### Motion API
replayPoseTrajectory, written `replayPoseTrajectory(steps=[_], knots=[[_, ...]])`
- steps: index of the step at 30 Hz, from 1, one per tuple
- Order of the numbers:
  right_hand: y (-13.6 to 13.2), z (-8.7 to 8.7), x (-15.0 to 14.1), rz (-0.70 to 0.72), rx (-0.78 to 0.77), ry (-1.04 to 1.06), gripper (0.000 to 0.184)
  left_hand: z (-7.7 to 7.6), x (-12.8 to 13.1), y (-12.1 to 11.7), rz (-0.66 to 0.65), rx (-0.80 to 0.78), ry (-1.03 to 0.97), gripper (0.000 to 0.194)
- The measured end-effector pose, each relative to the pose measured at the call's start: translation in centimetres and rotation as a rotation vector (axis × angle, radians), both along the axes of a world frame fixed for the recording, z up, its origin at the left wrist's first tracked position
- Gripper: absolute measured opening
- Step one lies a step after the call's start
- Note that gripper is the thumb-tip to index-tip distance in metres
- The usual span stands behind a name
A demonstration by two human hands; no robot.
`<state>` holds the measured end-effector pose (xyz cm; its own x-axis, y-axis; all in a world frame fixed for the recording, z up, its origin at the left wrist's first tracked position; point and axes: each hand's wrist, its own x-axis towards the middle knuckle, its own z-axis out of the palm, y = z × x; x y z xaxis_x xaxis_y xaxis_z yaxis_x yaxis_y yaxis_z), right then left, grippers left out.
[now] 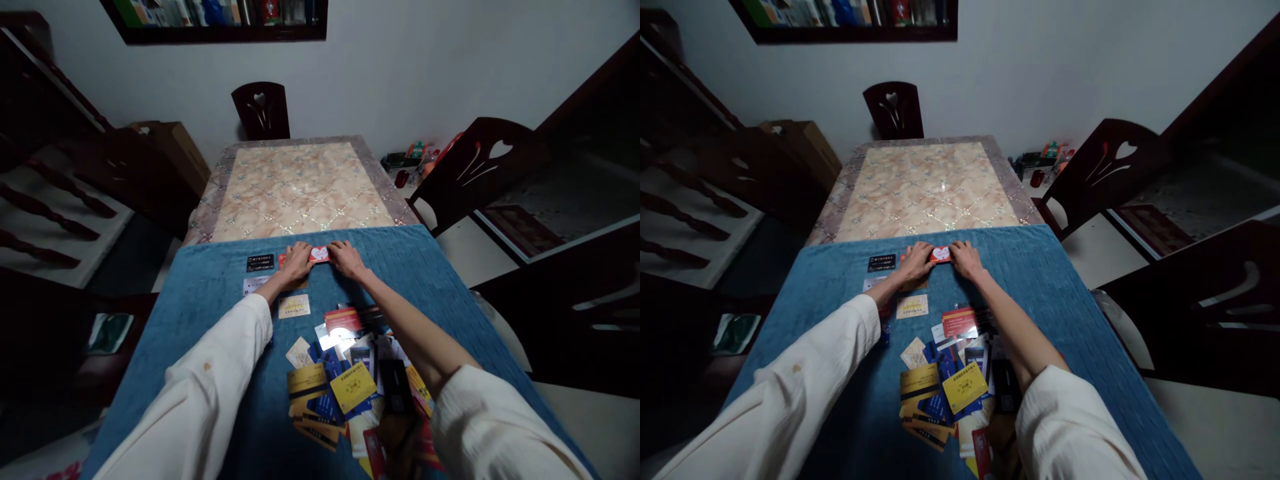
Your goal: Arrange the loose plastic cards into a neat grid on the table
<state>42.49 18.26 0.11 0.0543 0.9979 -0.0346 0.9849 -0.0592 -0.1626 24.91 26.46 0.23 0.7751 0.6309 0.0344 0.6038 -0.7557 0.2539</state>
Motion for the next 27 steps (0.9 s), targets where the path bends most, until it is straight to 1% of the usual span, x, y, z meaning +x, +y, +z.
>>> replayPoseTrajectory(steps=[3, 10, 14, 18, 23, 27], knots=[[0.3, -0.1, -0.1, -0.019, -0.027, 0.008, 0.044, 0.1, 0.3, 0.2, 0.008, -0.017, 0.043, 0.028], [0.5, -0.1, -0.4, -0.040, -0.071, 0.071, 0.050, 0.5, 0.6, 0.1, 0.053, -0.043, 0.169, 0.026], [0.4, -0.2, -0.6, -0.073, -0.082, 0.093, 0.052, 0.4, 0.8, 0.2, 0.070, -0.051, 0.183, 0.025], [0.4, -0.3, -0.7, -0.070, -0.107, 0.087, 0.053, 0.4, 0.9, 0.2, 0.070, -0.047, 0.201, 0.022], [0.3, -0.3, -0.6, -0.061, -0.144, 0.075, 0.051, 0.8, 1.3, -0.2, 0.079, -0.013, 0.236, 0.021], [-0.6, -0.2, -0.2, -0.042, -0.104, 0.098, 0.055, 1.2, 1.4, -0.5, 0.077, 0.015, 0.256, 0.023]])
